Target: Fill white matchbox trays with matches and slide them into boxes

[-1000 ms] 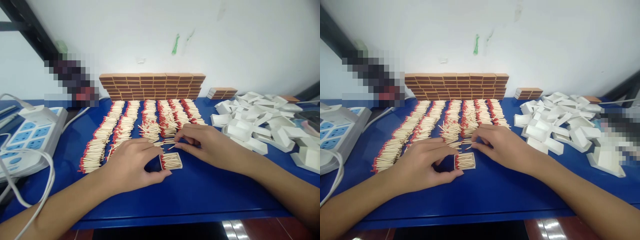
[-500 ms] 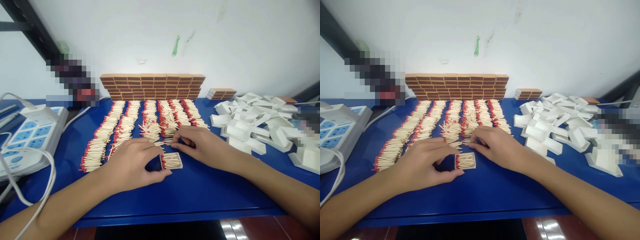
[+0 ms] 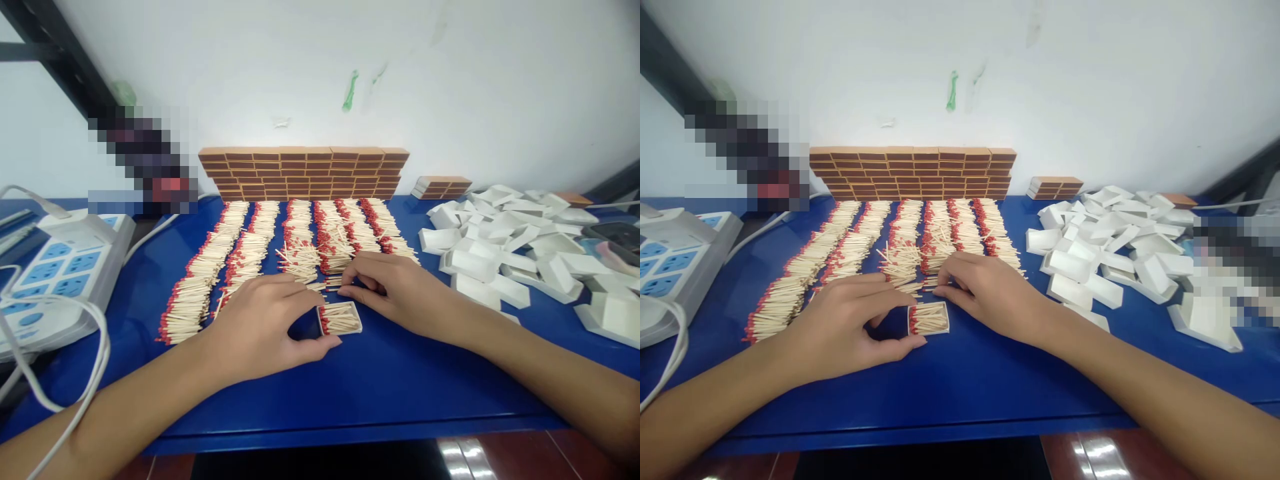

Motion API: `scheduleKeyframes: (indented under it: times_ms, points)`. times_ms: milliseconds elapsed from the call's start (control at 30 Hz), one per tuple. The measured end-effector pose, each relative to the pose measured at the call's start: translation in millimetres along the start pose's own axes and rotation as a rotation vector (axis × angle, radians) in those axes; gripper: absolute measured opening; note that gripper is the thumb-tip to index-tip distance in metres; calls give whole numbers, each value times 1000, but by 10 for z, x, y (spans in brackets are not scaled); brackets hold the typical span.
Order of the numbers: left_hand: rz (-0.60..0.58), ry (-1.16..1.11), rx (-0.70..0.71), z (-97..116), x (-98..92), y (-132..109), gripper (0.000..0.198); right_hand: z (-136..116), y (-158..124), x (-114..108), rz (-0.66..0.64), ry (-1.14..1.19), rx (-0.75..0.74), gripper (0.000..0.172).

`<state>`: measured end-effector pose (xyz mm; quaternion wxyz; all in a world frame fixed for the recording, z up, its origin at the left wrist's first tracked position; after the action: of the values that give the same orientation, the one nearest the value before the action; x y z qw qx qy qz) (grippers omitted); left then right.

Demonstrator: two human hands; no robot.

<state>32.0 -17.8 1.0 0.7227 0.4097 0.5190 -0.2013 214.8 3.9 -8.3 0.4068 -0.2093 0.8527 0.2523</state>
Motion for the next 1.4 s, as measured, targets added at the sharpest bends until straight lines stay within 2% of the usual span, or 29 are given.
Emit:
scheduleKeyframes:
  times_ms: [133, 433, 667, 867, 1167, 1400]
  points:
    - [-5, 1, -2, 6, -4, 0, 26, -2, -1, -1, 21, 8, -7, 7]
    - [18, 2, -3, -17, -8, 2, 26, 13, 8, 2, -10, 3, -15, 12]
    - [24, 9, -43, -27, -17, 11, 27, -87, -44, -165, 127, -49, -90, 11]
    - [24, 21, -51, -36, -11, 6, 26, -16, -30, -46, -18, -48, -84, 14]
    - [35, 16, -39, -35, -7, 2, 27, 7, -20, -35, -15, -50, -53, 11]
    - [36, 15, -29, -24, -16, 9, 26, 33, -11, -10, -22, -44, -52, 16]
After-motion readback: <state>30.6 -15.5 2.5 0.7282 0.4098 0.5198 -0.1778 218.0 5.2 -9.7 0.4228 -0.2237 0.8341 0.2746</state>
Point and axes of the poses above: each hand's wrist, its own y-axis towards the middle knuckle, its own x-axis out of the palm, z = x × y, the point moved 6 cm from there along y, towards the middle knuckle, and after that the axes turned 9 degrees about y, right-handed, at the moved point
